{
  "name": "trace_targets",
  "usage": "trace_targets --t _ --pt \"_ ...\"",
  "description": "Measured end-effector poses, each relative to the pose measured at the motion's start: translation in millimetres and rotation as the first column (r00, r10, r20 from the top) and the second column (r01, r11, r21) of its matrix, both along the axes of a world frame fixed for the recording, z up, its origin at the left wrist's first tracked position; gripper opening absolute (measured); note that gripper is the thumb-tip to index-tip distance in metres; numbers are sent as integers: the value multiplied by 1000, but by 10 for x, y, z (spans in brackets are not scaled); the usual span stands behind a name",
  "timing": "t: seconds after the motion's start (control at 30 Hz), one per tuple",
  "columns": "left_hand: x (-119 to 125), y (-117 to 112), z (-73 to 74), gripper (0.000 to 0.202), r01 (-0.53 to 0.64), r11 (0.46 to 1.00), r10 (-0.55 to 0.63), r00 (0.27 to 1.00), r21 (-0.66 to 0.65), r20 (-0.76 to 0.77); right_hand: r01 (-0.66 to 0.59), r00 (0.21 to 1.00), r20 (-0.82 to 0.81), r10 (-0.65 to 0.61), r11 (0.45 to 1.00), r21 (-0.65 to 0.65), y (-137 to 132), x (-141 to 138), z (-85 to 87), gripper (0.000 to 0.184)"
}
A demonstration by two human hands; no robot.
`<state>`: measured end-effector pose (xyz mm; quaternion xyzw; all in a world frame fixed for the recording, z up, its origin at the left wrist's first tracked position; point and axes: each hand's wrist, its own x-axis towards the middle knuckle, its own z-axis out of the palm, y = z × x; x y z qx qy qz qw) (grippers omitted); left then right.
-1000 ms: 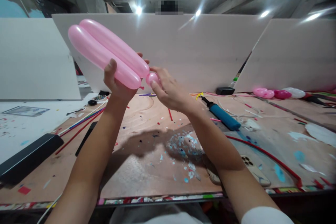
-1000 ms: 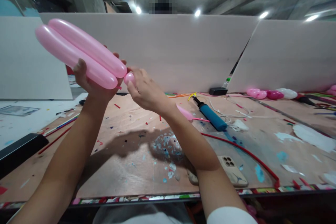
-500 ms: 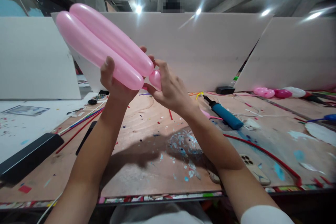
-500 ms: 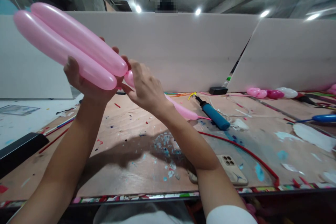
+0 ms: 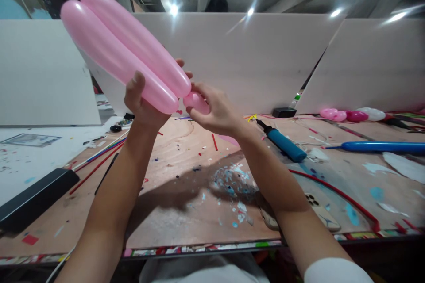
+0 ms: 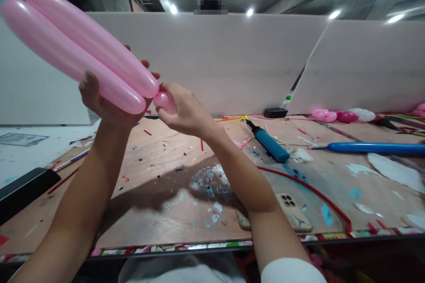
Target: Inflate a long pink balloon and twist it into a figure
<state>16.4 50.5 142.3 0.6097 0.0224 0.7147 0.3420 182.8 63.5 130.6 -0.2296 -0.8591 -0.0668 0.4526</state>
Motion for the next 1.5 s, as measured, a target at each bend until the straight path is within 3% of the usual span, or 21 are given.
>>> trace_targets --t 0.17,0.27,0.47,0.67,0.9,1.13,1.23,1.33,1.5 --pt "-11 -16 -3 53 13 1000 -13 1000 -12 -24 18 999 -49 -17 1000 21 35 10 1 35" --pt "9 -24 -12 53 19 1000 -19 1000 -3 -7 -55 997 -55 54 998 -23 45 8 2 34" --pt "75 -28 -34 57 -30 999 32 999 -39 27 -41 992 -121 25 991 -127 90 -43 -71 48" --pt "95 16 -39 51 -51 997 59 990 -59 131 -103 993 -54 100 993 -53 120 -121 -152 54" --pt "135 116 -52 56 -41 996 53 988 -84 147 -95 994 -46 96 995 31 110 -108 -152 26" --pt "198 118 -64 59 14 996 -2 990 -85 140 -38 996 -75 42 998 58 108 -118 -157 23" --pt "239 164 -109 54 39 996 -33 996 -85 78 -16 995 -100 20 999 41 122 -140 -164 21" --pt "332 255 -217 49 70 983 -78 996 -168 -37 42 991 -126 -41 999 7 130 -173 -172 22" --pt "493 374 -377 43 76 978 -68 997 -196 47 24 977 -213 -14 999 46 94 -220 -162 24"
